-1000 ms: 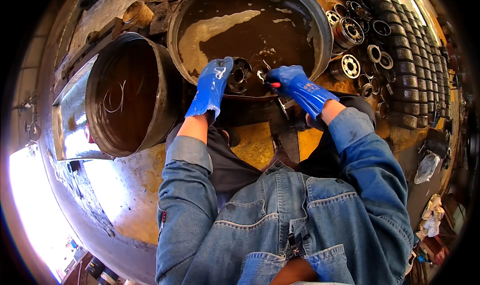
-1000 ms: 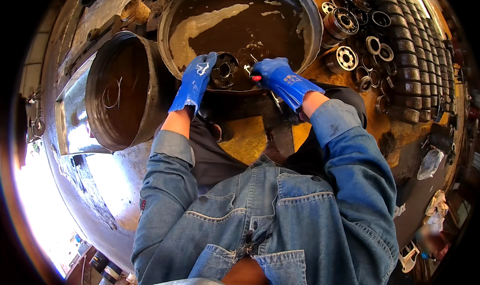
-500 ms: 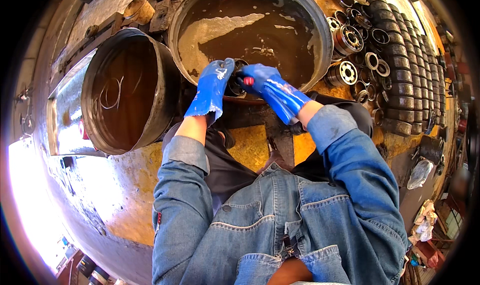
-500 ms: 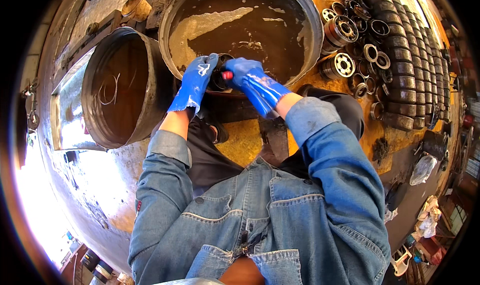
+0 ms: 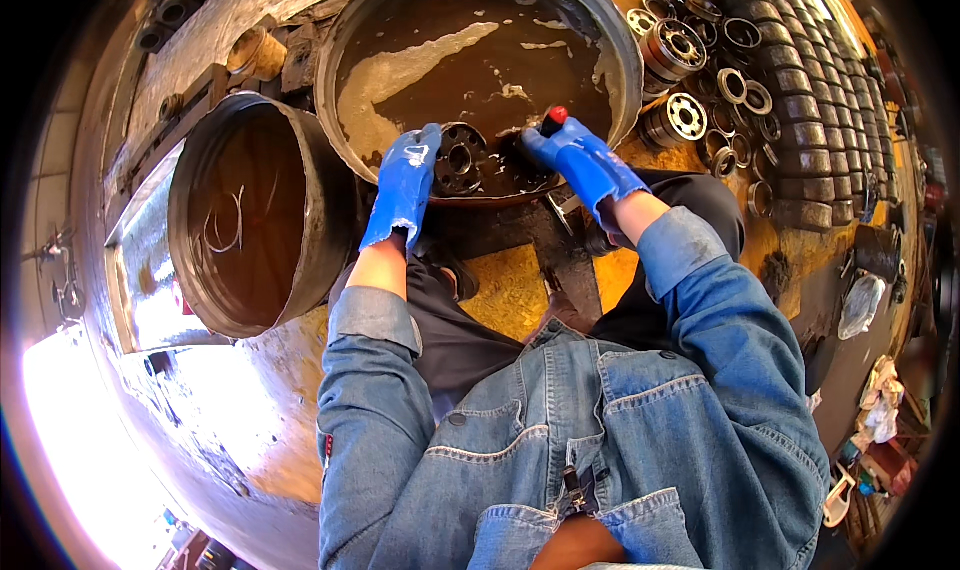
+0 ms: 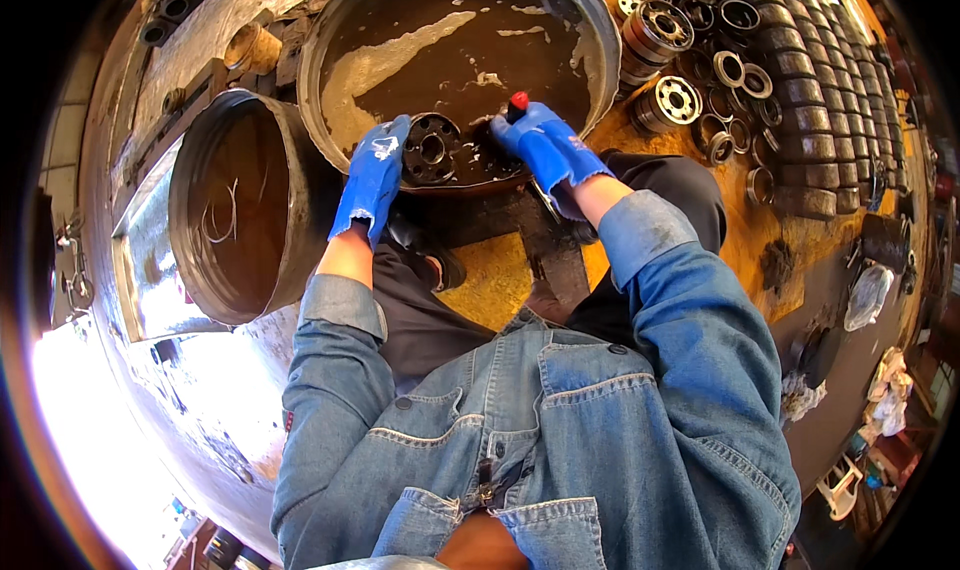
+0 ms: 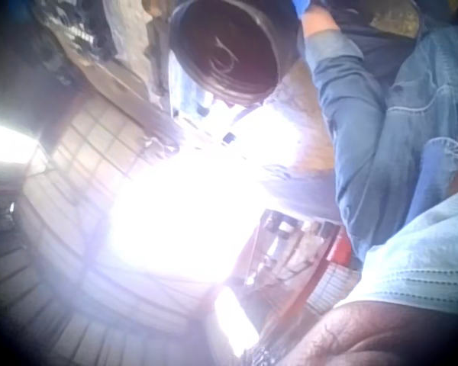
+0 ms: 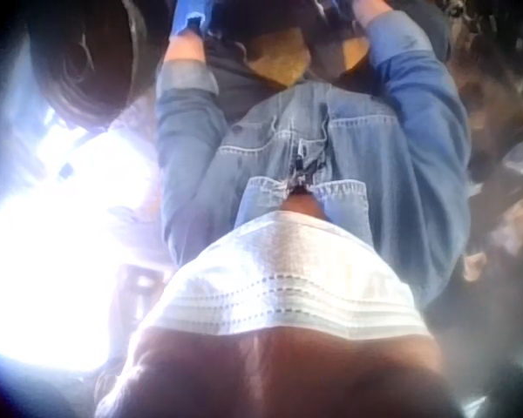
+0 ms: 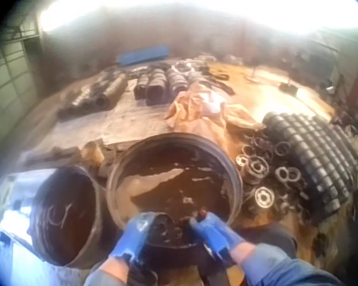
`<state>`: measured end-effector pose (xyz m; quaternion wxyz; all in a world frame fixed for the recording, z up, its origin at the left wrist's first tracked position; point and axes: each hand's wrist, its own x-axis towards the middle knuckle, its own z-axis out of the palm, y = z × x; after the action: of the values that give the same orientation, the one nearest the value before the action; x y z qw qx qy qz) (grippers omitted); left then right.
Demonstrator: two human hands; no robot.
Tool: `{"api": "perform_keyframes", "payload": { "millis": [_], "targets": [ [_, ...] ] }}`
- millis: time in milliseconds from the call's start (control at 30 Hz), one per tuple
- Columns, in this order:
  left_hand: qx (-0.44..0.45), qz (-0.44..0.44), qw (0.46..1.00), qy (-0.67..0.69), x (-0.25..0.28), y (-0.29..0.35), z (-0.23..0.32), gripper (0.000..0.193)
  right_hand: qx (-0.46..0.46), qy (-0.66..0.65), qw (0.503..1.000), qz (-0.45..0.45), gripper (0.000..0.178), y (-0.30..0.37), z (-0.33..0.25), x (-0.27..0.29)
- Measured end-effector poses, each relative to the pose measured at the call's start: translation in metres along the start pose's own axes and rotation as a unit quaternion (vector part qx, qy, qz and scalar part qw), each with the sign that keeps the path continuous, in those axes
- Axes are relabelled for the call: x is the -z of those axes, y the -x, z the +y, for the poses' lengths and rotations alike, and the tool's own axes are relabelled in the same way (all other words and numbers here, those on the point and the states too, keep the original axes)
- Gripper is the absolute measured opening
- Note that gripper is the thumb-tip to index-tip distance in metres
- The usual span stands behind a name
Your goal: The person scrubs a small metal part with a red-handled brush over a bucket of dark liquid. They repeatedly dip the part into the liquid and scrub it, then place the cleaned part on a pile of similar metal components on the floor.
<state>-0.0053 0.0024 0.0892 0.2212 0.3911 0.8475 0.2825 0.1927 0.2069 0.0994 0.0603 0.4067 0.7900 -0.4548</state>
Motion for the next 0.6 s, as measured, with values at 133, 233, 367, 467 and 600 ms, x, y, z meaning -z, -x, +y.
{"api": "perform_keyframes", "payload": {
  "millis": [133, 233, 367, 467, 600],
  "targets": [
    [-0.003, 0.011, 1.000, -0.007, 0.001, 0.006, -0.015, 0.034, 0.017, -0.065, 0.992, -0.105, 0.040, 0.022, -0.032, 0.004],
    [0.016, 0.013, 1.000, 0.011, 0.002, 0.004, -0.006, 0.037, 0.129, -0.084, 0.976, -0.153, 0.032, -0.001, -0.047, -0.021],
    [0.059, 0.013, 0.998, 0.026, 0.006, 0.009, 0.012, 0.043, 0.193, -0.152, 0.966, -0.080, 0.033, -0.001, -0.057, -0.040],
    [0.077, 0.014, 0.997, 0.028, 0.007, 0.014, 0.020, 0.048, 0.070, -0.169, 0.981, -0.061, 0.043, -0.031, -0.059, -0.042],
    [0.104, 0.022, 0.994, 0.035, 0.011, 0.022, 0.025, 0.054, -0.068, -0.228, 0.971, 0.002, 0.047, 0.002, -0.072, -0.016]
  ]
}}
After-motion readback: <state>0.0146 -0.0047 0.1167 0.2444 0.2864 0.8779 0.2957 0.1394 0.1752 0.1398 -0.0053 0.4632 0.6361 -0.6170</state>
